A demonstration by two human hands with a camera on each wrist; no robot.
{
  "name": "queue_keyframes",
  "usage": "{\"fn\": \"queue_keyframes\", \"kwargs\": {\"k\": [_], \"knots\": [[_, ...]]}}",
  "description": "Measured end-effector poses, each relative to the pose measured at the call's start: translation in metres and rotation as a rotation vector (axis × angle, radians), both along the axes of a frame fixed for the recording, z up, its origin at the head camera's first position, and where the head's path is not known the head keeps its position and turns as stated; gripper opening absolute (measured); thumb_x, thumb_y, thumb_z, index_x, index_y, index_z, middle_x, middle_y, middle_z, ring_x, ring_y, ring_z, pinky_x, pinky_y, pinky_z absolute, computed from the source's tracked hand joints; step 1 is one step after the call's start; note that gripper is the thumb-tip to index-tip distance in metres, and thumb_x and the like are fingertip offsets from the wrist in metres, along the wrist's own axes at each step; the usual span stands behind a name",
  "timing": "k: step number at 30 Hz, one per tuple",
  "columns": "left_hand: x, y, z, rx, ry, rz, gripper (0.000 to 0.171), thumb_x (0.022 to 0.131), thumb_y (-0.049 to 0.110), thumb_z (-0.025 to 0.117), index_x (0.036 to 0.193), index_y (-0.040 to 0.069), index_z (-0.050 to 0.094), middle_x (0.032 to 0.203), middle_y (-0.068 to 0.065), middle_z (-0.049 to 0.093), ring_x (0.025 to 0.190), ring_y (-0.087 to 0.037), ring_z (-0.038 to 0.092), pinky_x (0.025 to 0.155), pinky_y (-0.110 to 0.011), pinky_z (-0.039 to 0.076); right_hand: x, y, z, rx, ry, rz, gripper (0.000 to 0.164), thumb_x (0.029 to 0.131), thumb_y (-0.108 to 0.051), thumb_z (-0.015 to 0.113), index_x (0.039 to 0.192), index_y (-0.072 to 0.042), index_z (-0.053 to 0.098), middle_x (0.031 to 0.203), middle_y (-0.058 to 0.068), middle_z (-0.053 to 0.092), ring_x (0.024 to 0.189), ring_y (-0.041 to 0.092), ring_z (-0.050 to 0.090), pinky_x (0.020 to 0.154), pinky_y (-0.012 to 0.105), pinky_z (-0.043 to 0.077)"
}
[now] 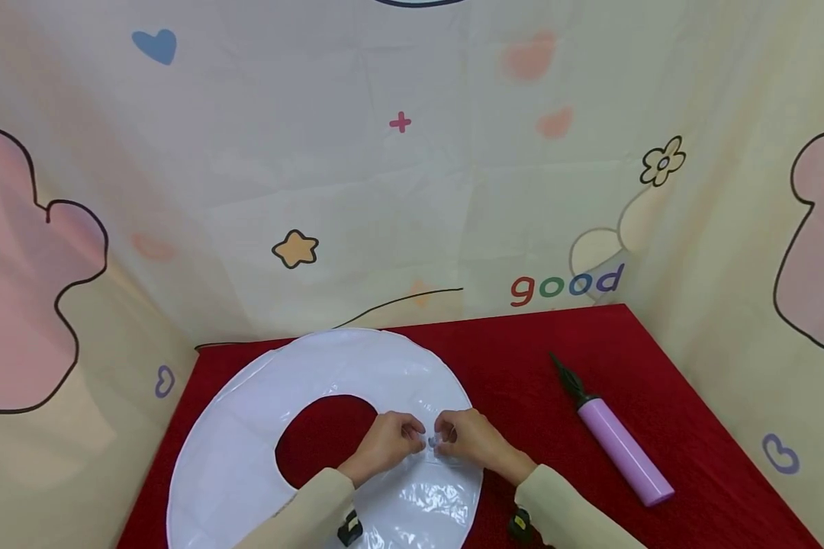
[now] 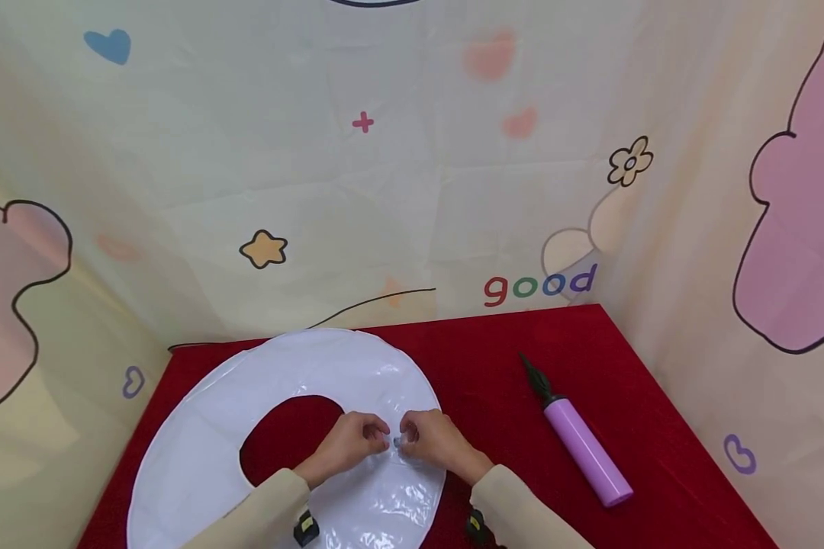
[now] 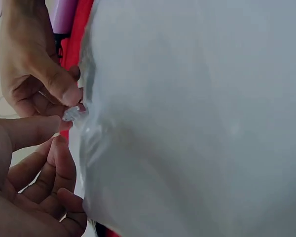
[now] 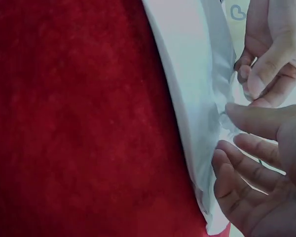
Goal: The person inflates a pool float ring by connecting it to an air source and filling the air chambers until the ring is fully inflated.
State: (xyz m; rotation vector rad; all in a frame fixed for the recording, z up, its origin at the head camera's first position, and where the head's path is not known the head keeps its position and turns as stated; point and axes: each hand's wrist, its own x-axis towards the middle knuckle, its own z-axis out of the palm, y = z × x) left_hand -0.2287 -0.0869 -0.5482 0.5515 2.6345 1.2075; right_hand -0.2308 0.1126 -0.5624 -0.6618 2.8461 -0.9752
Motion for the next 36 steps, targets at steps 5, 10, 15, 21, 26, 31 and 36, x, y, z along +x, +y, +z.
{"fn": "queue_keyframes", "kwargs": {"k": [5, 10, 15, 21, 26, 31, 36], "knots": [[-0.002, 0.0, -0.009, 0.046, -0.05, 0.016, 0.015, 0.083, 0.008, 0.074, 0.097, 0.005, 0.074, 0.078, 0.0, 0.068, 0.069, -0.007, 0.055, 0.06, -0.02, 0.047, -0.001, -0.001, -0.004, 0.014, 0.008, 0.004, 0.008, 0.08, -0.012, 0.079, 0.082, -0.012, 0.07, 0.072, -0.005, 0.067, 0.065, 0.002, 0.052, 0.059, 0.02, 0.044], [-0.006, 0.002, -0.017, 0.092, -0.078, 0.009, 0.017, 0.083, 0.005, 0.074, 0.1, 0.006, 0.075, 0.078, 0.0, 0.069, 0.071, -0.005, 0.056, 0.063, -0.018, 0.047, -0.002, 0.003, -0.004, -0.024, -0.003, -0.011, 0.007, 0.082, -0.012, 0.077, 0.082, -0.012, 0.07, 0.072, -0.004, 0.067, 0.064, 0.002, 0.053, 0.058, 0.02, 0.044], [-0.01, 0.008, -0.02, 0.094, -0.082, 0.009, 0.018, 0.083, 0.006, 0.073, 0.101, 0.006, 0.075, 0.075, 0.001, 0.066, 0.07, -0.006, 0.053, 0.064, -0.018, 0.045, -0.006, 0.005, -0.005, -0.053, -0.081, -0.033, 0.005, 0.085, -0.013, 0.075, 0.085, -0.014, 0.07, 0.076, -0.005, 0.067, 0.068, 0.004, 0.055, 0.06, 0.021, 0.046], [-0.011, 0.013, -0.023, 0.08, -0.041, 0.039, 0.014, 0.082, 0.009, 0.076, 0.096, 0.005, 0.076, 0.067, 0.003, 0.059, 0.064, -0.004, 0.049, 0.058, -0.019, 0.041, -0.011, 0.004, -0.007, -0.101, -0.124, -0.044, 0.005, 0.086, -0.014, 0.074, 0.085, -0.015, 0.069, 0.076, -0.006, 0.066, 0.07, 0.004, 0.055, 0.061, 0.021, 0.046], [-0.01, 0.016, -0.028, 0.042, -0.014, 0.078, 0.01, 0.081, 0.013, 0.077, 0.09, 0.009, 0.077, 0.067, 0.005, 0.061, 0.064, -0.003, 0.049, 0.057, -0.019, 0.041, -0.014, 0.006, -0.007, -0.114, -0.182, -0.034, 0.003, 0.086, -0.014, 0.074, 0.086, -0.013, 0.071, 0.076, -0.005, 0.067, 0.069, 0.006, 0.056, 0.06, 0.022, 0.046], [-0.009, 0.017, -0.03, 0.017, -0.027, 0.114, 0.006, 0.082, 0.016, 0.078, 0.087, 0.013, 0.078, 0.069, 0.005, 0.065, 0.067, -0.005, 0.052, 0.058, -0.021, 0.043, -0.016, 0.01, -0.006, -0.087, -0.261, -0.058, 0.008, 0.09, -0.018, 0.07, 0.089, -0.012, 0.075, 0.081, -0.002, 0.071, 0.07, 0.009, 0.056, 0.06, 0.026, 0.047], [-0.009, 0.017, -0.033, 0.02, -0.034, 0.112, 0.007, 0.081, 0.019, 0.079, 0.087, 0.014, 0.078, 0.07, 0.006, 0.067, 0.067, -0.003, 0.053, 0.059, -0.021, 0.044, -0.018, 0.01, -0.009, -0.083, -0.329, -0.093, 0.009, 0.089, -0.018, 0.071, 0.086, -0.011, 0.074, 0.079, -0.002, 0.07, 0.07, 0.011, 0.055, 0.06, 0.026, 0.046]]}}
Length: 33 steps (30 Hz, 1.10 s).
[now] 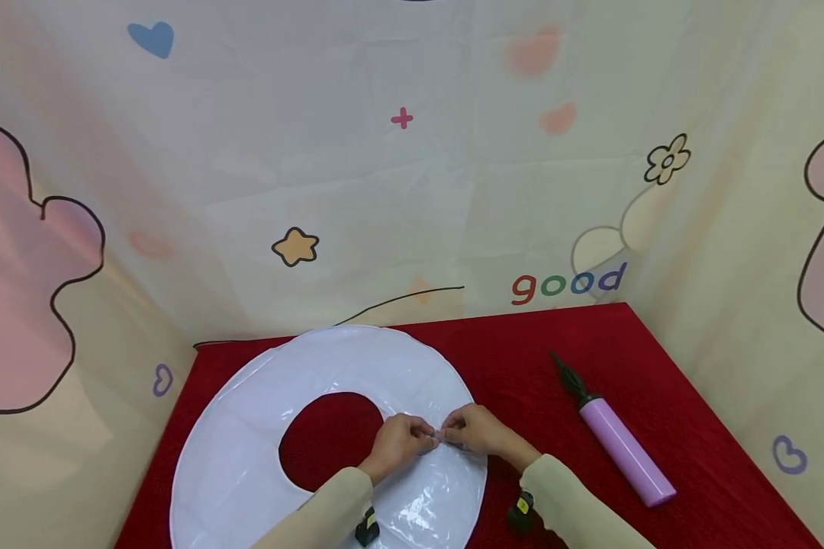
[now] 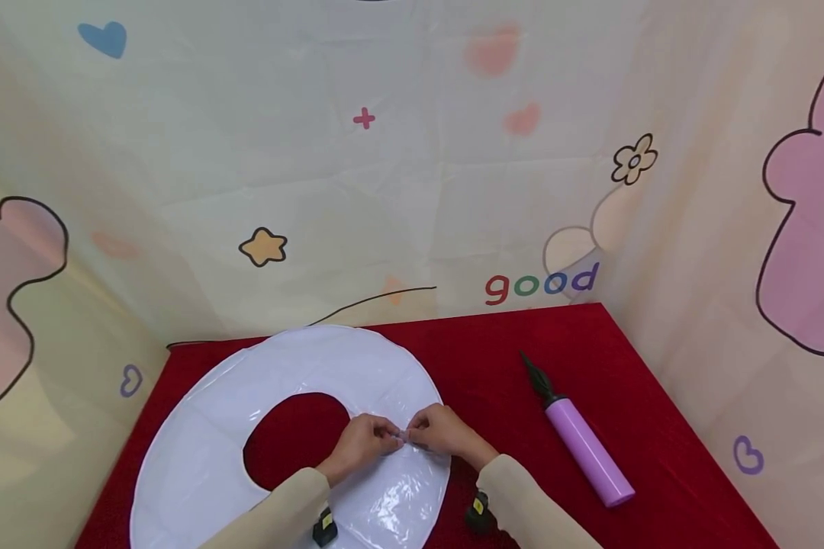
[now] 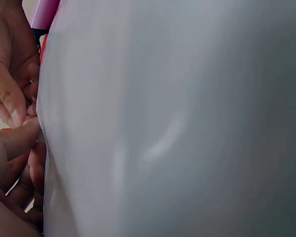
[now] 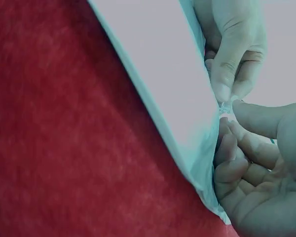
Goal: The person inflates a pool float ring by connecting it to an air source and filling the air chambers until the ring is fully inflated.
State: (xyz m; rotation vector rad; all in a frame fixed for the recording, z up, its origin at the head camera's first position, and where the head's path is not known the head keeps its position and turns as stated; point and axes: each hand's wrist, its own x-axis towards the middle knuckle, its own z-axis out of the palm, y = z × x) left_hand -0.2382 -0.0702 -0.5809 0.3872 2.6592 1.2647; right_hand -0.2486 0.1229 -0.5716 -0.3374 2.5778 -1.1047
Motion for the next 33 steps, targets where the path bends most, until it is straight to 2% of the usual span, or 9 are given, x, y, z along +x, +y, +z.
{"fn": "queue_keyframes", "kwargs": {"k": [10, 18, 27, 33], "knots": [[0.001, 0.003, -0.001, -0.025, 0.094, 0.004, 0.005, 0.079, 0.02, 0.08, 0.081, 0.016, 0.077, 0.07, 0.006, 0.07, 0.064, 0.002, 0.052, 0.059, -0.019, 0.042, 0.006, -0.008, 0.005, -0.056, -0.066, -0.108, 0.008, 0.087, -0.011, 0.071, 0.079, -0.008, 0.069, 0.07, -0.001, 0.06, 0.067, 0.012, 0.05, 0.058, 0.026, 0.04], [0.003, 0.008, 0.001, -0.025, 0.084, 0.019, 0.005, 0.08, 0.021, 0.08, 0.079, 0.016, 0.077, 0.07, 0.007, 0.07, 0.065, 0.002, 0.052, 0.059, -0.019, 0.042, 0.007, -0.006, 0.009, -0.083, -0.117, -0.177, 0.007, 0.087, -0.009, 0.067, 0.081, -0.006, 0.069, 0.071, 0.0, 0.058, 0.069, 0.014, 0.05, 0.059, 0.026, 0.04], [0.002, 0.012, 0.004, -0.046, 0.068, 0.012, 0.006, 0.083, 0.019, 0.077, 0.078, 0.016, 0.075, 0.069, 0.007, 0.068, 0.066, -0.001, 0.052, 0.059, -0.021, 0.043, 0.008, -0.002, 0.01, -0.137, -0.128, -0.173, 0.006, 0.086, -0.009, 0.069, 0.082, -0.006, 0.069, 0.071, 0.001, 0.059, 0.069, 0.014, 0.051, 0.059, 0.027, 0.04], [0.003, 0.01, 0.004, -0.081, 0.091, 0.014, 0.008, 0.083, 0.02, 0.077, 0.076, 0.017, 0.074, 0.066, 0.009, 0.065, 0.064, -0.001, 0.051, 0.057, -0.021, 0.042, 0.005, 0.001, 0.008, -0.233, -0.174, -0.14, 0.005, 0.088, -0.006, 0.065, 0.085, -0.003, 0.068, 0.07, 0.0, 0.057, 0.068, 0.014, 0.05, 0.06, 0.027, 0.041]]}}
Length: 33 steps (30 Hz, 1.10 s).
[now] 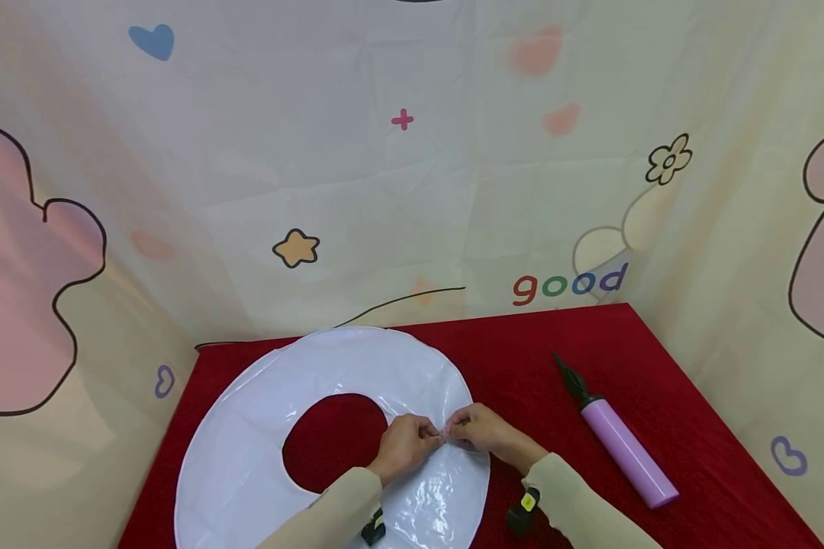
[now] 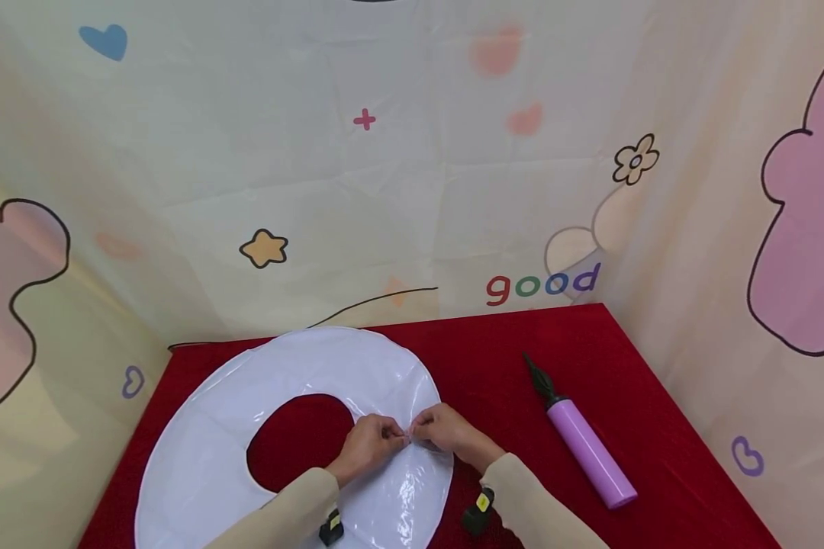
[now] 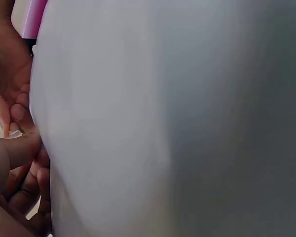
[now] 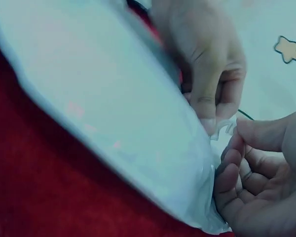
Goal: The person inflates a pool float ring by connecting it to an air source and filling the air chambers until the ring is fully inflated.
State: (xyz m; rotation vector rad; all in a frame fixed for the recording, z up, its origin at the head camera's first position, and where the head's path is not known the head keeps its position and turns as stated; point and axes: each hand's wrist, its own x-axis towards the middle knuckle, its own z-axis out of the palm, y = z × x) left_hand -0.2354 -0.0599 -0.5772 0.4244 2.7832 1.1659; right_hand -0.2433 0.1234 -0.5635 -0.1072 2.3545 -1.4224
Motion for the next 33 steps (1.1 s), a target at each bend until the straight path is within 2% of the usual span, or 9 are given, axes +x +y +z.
{"fn": "queue_keyframes", "kwargs": {"k": [4, 9, 12, 15, 18, 21, 23, 26, 33], "knots": [[0.0, -0.002, -0.003, 0.001, 0.016, -0.014, 0.006, 0.083, 0.02, 0.077, 0.078, 0.017, 0.075, 0.068, 0.009, 0.066, 0.065, 0.0, 0.052, 0.058, -0.02, 0.043, 0.0, 0.001, 0.0, -0.011, 0.003, 0.024, 0.007, 0.089, -0.01, 0.067, 0.087, -0.004, 0.069, 0.073, 0.0, 0.06, 0.069, 0.013, 0.051, 0.061, 0.027, 0.042], [0.0, -0.005, -0.005, 0.018, -0.003, -0.047, 0.004, 0.082, 0.019, 0.077, 0.083, 0.016, 0.075, 0.069, 0.009, 0.065, 0.065, 0.0, 0.051, 0.059, -0.02, 0.043, 0.0, 0.006, -0.003, -0.037, 0.011, 0.046, 0.013, 0.092, -0.012, 0.063, 0.09, -0.003, 0.072, 0.076, 0.002, 0.064, 0.072, 0.014, 0.055, 0.065, 0.028, 0.045], [0.0, -0.006, -0.005, 0.021, -0.001, -0.08, 0.007, 0.081, 0.015, 0.076, 0.088, 0.014, 0.075, 0.068, 0.009, 0.062, 0.063, 0.0, 0.049, 0.059, -0.019, 0.042, 0.0, 0.007, -0.006, -0.043, 0.016, 0.053, 0.013, 0.092, -0.011, 0.063, 0.09, -0.003, 0.073, 0.077, 0.002, 0.066, 0.072, 0.014, 0.057, 0.066, 0.028, 0.047], [0.0, -0.007, -0.005, 0.02, 0.008, -0.118, 0.012, 0.082, 0.011, 0.069, 0.093, 0.012, 0.075, 0.07, 0.007, 0.063, 0.063, -0.001, 0.048, 0.059, -0.018, 0.042, 0.0, 0.007, -0.007, -0.006, 0.043, 0.05, 0.009, 0.089, -0.012, 0.067, 0.089, -0.006, 0.074, 0.075, 0.0, 0.066, 0.071, 0.013, 0.057, 0.065, 0.028, 0.048], [-0.001, -0.009, -0.003, 0.065, -0.048, -0.134, 0.02, 0.085, 0.009, 0.06, 0.098, 0.009, 0.075, 0.078, 0.004, 0.068, 0.068, -0.003, 0.05, 0.064, -0.02, 0.044, 0.001, 0.007, -0.007, 0.026, 0.057, 0.038, 0.007, 0.087, -0.015, 0.07, 0.087, -0.009, 0.075, 0.074, -0.001, 0.066, 0.071, 0.013, 0.057, 0.064, 0.029, 0.047], [-0.003, -0.011, 0.0, 0.104, -0.115, -0.139, 0.022, 0.092, 0.014, 0.056, 0.1, 0.009, 0.076, 0.084, 0.002, 0.072, 0.074, -0.006, 0.053, 0.068, -0.023, 0.045, 0.002, 0.005, -0.006, 0.038, 0.059, 0.04, 0.007, 0.084, -0.016, 0.074, 0.084, -0.009, 0.075, 0.073, -0.002, 0.066, 0.071, 0.013, 0.055, 0.063, 0.028, 0.046], [-0.004, -0.012, 0.002, 0.11, -0.133, -0.148, 0.022, 0.095, 0.019, 0.057, 0.1, 0.009, 0.076, 0.086, 0.001, 0.073, 0.076, -0.006, 0.054, 0.069, -0.024, 0.045, 0.003, 0.004, -0.005, 0.046, 0.062, 0.046, 0.009, 0.082, -0.017, 0.077, 0.083, -0.009, 0.075, 0.072, -0.002, 0.066, 0.07, 0.012, 0.054, 0.062, 0.027, 0.045], [-0.004, -0.012, 0.004, 0.098, -0.123, -0.173, 0.019, 0.094, 0.024, 0.064, 0.098, 0.01, 0.076, 0.087, 0.0, 0.073, 0.076, -0.005, 0.055, 0.069, -0.023, 0.047, 0.004, 0.003, -0.004, 0.055, 0.072, 0.07, 0.012, 0.078, -0.017, 0.081, 0.083, -0.009, 0.074, 0.073, -0.003, 0.066, 0.071, 0.011, 0.054, 0.061, 0.027, 0.044], [-0.004, -0.012, 0.005, 0.096, -0.151, -0.166, 0.014, 0.089, 0.022, 0.07, 0.097, 0.012, 0.076, 0.086, 0.0, 0.074, 0.076, -0.004, 0.059, 0.067, -0.022, 0.048, 0.005, 0.004, -0.003, 0.039, 0.095, 0.111, 0.007, 0.079, -0.009, 0.078, 0.084, -0.007, 0.074, 0.075, -0.002, 0.068, 0.07, 0.011, 0.053, 0.061, 0.027, 0.043]]}}
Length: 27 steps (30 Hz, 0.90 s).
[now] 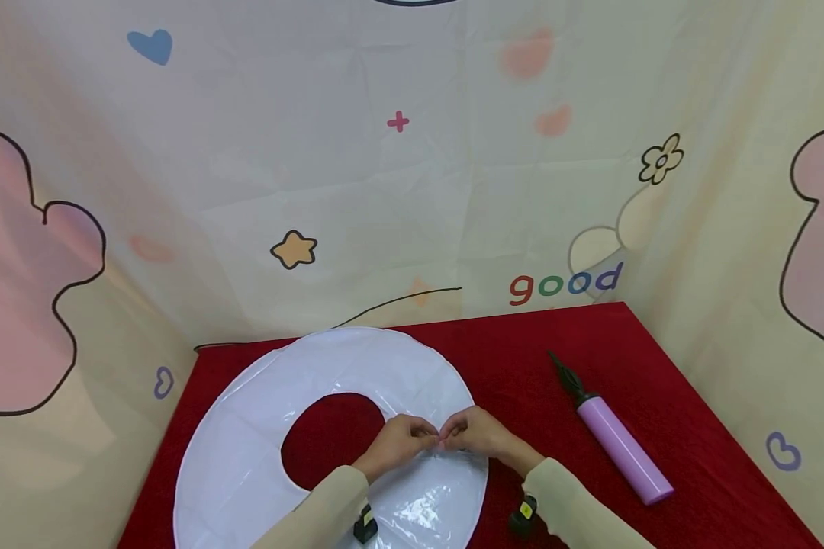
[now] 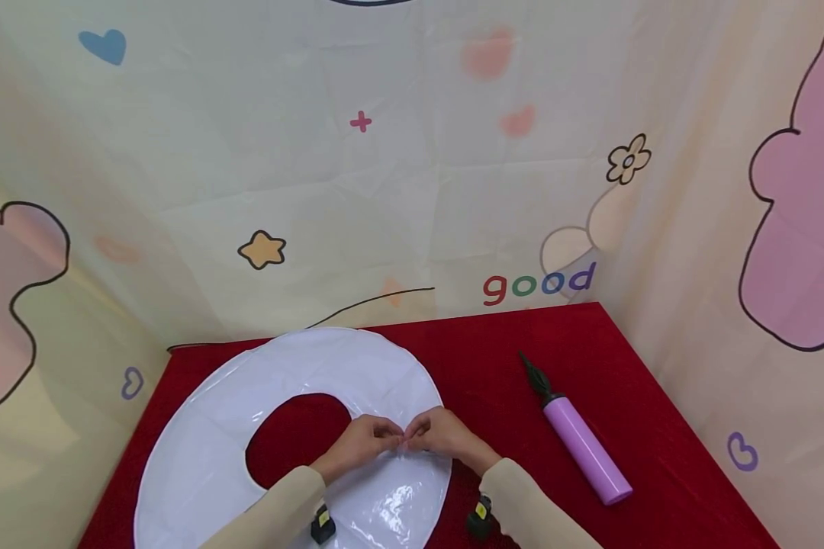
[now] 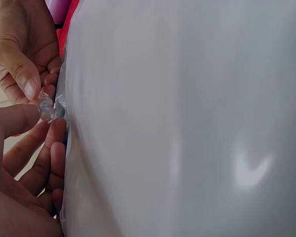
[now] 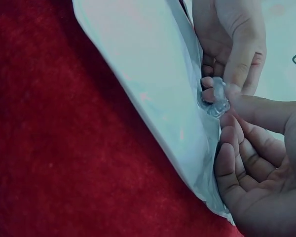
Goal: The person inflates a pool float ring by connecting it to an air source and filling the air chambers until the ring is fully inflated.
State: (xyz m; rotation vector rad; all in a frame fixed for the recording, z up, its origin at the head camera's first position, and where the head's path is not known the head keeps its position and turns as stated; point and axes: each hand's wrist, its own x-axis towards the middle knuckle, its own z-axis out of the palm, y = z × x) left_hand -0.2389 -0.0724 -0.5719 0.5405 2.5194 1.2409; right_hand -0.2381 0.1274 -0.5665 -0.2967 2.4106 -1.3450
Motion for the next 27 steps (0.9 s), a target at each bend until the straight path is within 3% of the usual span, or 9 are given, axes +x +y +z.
{"fn": "queue_keyframes", "kwargs": {"k": [11, 15, 22, 27], "knots": [[0.0008, -0.0017, -0.0018, 0.035, 0.022, -0.006, 0.013, 0.086, 0.009, 0.073, 0.098, 0.005, 0.075, 0.085, -0.003, 0.074, 0.075, -0.004, 0.061, 0.067, -0.02, 0.05, -0.003, -0.0048, -0.0082, 0.063, 0.163, 0.035, 0.006, 0.08, -0.009, 0.077, 0.081, -0.008, 0.071, 0.068, -0.003, 0.065, 0.062, 0.008, 0.051, 0.054, 0.023, 0.042], [0.0012, -0.0015, -0.0029, 0.028, 0.037, 0.013, 0.012, 0.084, 0.007, 0.074, 0.096, 0.006, 0.075, 0.083, -0.002, 0.074, 0.074, -0.002, 0.06, 0.066, -0.019, 0.049, -0.0016, -0.0062, -0.0072, 0.086, 0.177, 0.025, 0.004, 0.08, -0.009, 0.077, 0.08, -0.008, 0.072, 0.069, -0.002, 0.066, 0.062, 0.008, 0.05, 0.053, 0.023, 0.041], [-0.0006, -0.0024, -0.0047, 0.016, 0.096, -0.045, 0.022, 0.082, 0.001, 0.072, 0.103, 0.006, 0.075, 0.076, -0.001, 0.068, 0.069, 0.0, 0.053, 0.064, -0.018, 0.046, -0.0001, -0.006, -0.0075, 0.094, 0.171, 0.02, 0.007, 0.082, -0.009, 0.074, 0.081, -0.002, 0.073, 0.07, -0.002, 0.068, 0.063, 0.008, 0.051, 0.054, 0.022, 0.041], [0.0002, -0.0021, -0.0067, -0.02, 0.119, -0.058, 0.022, 0.081, 0.005, 0.074, 0.103, 0.007, 0.075, 0.076, 0.001, 0.065, 0.069, 0.0, 0.051, 0.064, -0.018, 0.045, -0.0005, -0.0053, -0.0076, 0.091, 0.166, 0.021, 0.003, 0.082, -0.006, 0.073, 0.083, -0.003, 0.074, 0.072, -0.001, 0.069, 0.064, 0.007, 0.05, 0.055, 0.022, 0.04]]}}
